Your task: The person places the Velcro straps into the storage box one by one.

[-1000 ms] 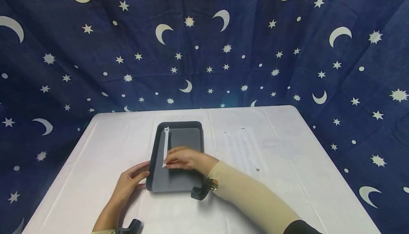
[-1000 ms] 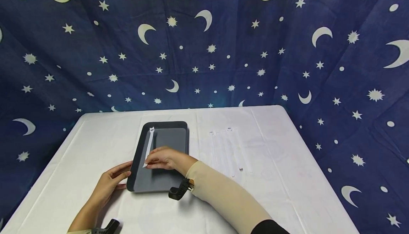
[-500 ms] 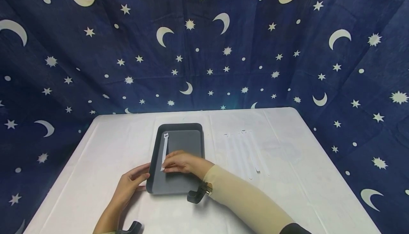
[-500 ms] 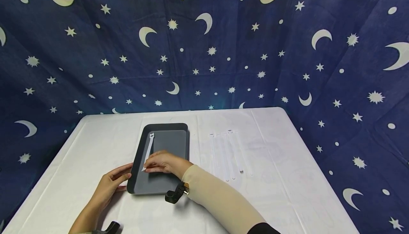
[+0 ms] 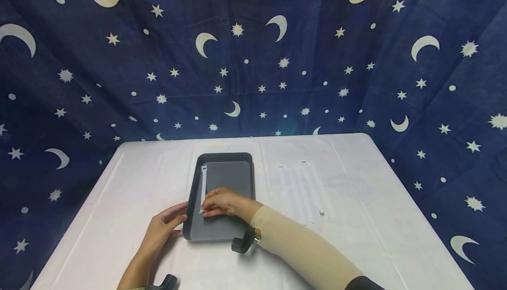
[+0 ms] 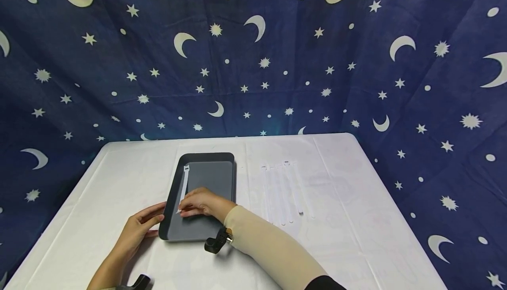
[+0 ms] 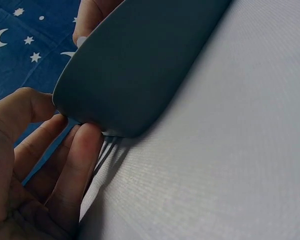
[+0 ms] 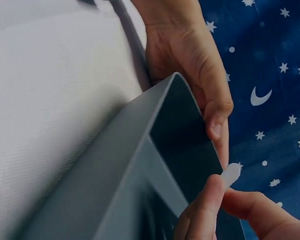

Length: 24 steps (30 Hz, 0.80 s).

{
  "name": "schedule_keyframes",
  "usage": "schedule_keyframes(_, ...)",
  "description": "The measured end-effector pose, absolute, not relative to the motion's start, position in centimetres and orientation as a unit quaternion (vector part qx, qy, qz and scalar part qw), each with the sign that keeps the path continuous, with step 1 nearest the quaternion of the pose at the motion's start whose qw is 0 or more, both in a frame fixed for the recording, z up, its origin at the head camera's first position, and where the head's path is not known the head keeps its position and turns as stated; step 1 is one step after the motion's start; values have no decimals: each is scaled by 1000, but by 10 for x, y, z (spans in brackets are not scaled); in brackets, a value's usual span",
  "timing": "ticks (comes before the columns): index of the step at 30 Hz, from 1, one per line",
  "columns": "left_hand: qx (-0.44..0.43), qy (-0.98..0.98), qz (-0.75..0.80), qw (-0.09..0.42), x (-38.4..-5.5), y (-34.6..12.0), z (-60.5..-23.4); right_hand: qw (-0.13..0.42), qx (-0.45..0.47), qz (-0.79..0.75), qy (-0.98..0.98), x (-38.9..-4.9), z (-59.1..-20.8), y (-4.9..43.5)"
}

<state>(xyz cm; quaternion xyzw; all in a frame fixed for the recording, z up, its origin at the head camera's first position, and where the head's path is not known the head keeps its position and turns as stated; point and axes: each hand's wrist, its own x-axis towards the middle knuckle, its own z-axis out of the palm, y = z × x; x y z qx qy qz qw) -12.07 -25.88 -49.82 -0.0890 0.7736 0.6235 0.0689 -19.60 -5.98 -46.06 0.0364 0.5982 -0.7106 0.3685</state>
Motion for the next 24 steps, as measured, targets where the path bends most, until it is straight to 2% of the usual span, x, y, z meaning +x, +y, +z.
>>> schedule_keyframes(17, -83, 777, 621, 69, -120, -259, -499, 322, 9, -675, 663, -190, -463, -63)
schedule_keyframes(24, -90, 781, 614, 66, -121, -257, -499, 318, -41, -664, 676, -193, -458, -41)
